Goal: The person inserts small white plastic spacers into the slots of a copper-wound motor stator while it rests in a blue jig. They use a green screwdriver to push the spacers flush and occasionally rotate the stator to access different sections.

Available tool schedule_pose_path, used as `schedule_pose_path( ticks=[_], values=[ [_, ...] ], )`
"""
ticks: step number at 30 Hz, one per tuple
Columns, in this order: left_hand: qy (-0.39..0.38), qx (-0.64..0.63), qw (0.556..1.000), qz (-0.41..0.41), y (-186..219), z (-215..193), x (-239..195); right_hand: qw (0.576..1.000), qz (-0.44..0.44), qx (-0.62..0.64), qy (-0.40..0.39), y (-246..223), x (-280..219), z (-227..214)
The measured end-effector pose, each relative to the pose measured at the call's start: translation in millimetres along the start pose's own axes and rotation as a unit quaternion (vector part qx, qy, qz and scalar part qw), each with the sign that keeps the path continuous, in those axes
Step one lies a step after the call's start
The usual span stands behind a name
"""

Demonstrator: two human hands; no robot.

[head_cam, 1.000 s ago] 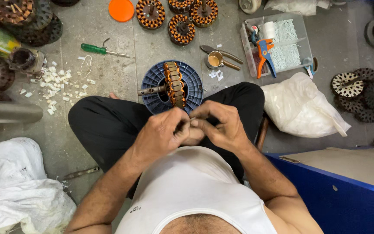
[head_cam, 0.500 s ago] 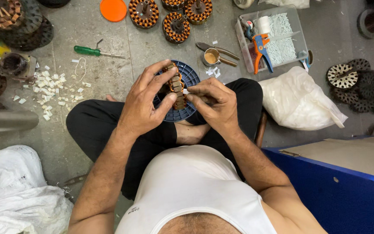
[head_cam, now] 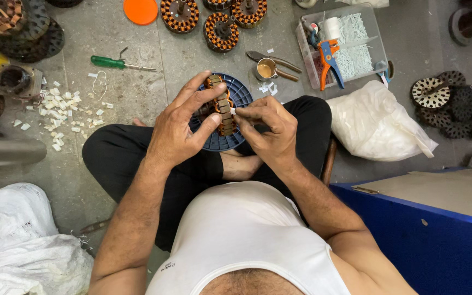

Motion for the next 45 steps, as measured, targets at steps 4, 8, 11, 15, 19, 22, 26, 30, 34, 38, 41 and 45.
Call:
schedule_pose_path(
  ticks=[4,8,11,15,19,22,26,30,34,38,41,45],
  values=[
    [0.002,-0.007,1.000,0.011,0.7,-1.4,0.9,1.000,-0.009,-0.011,0.000,-5.0,2.9,-1.6],
    [0.005,-0.010,1.000,0.014,2.5,-3.6,1.6,0.999,0.028,-0.034,-0.017,-10.4,8.7,-2.5],
    [0.006,-0.010,1.000,0.014,2.5,-5.3,2.0,0.996,0.063,-0.040,-0.042,-13.5,14.1,-3.8],
    [0.006,-0.019,1.000,0.016,1.8,-5.4,2.5,0.990,0.107,-0.067,-0.065,-17.4,19.5,-4.3],
    [0.008,-0.019,1.000,0.020,1.4,-6.5,2.4,0.983,0.125,-0.112,-0.080,-25.2,25.3,-2.5],
    [0.008,-0.023,1.000,0.018,-0.3,-5.8,2.4,0.977,0.104,-0.159,-0.098,-32.1,30.2,-1.8],
    [0.003,-0.026,1.000,0.007,-4.5,-4.3,2.5,0.963,0.123,-0.186,-0.151,-23.1,37.4,0.7],
    [-0.001,-0.021,1.000,0.015,-7.3,-3.3,2.6,0.966,0.168,-0.073,-0.185,0.4,40.6,2.9],
    [-0.004,-0.048,0.999,0.022,-10.4,-3.5,2.3,0.931,0.236,0.149,-0.236,31.4,43.3,12.5],
    [-0.001,-0.054,0.998,0.033,-10.0,-4.8,2.2,0.909,0.235,0.226,-0.259,47.3,42.3,19.3],
    [-0.005,-0.052,0.998,0.026,-9.8,-5.5,4.3,0.911,0.234,0.226,-0.252,54.4,41.4,17.0],
    [-0.009,-0.046,0.999,0.001,-11.4,-4.0,3.1,0.921,0.234,0.240,-0.198,55.9,30.2,11.7]
  ],
)
Point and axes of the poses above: each hand's wrist, its own x-axis towards the middle knuckle, its own z-axis out of the palm, y = z × x, the point moved 6 cm from there along x, towards the middle knuckle, and after that the axes turned 3 degrees about -x, right-handed, at the moved point
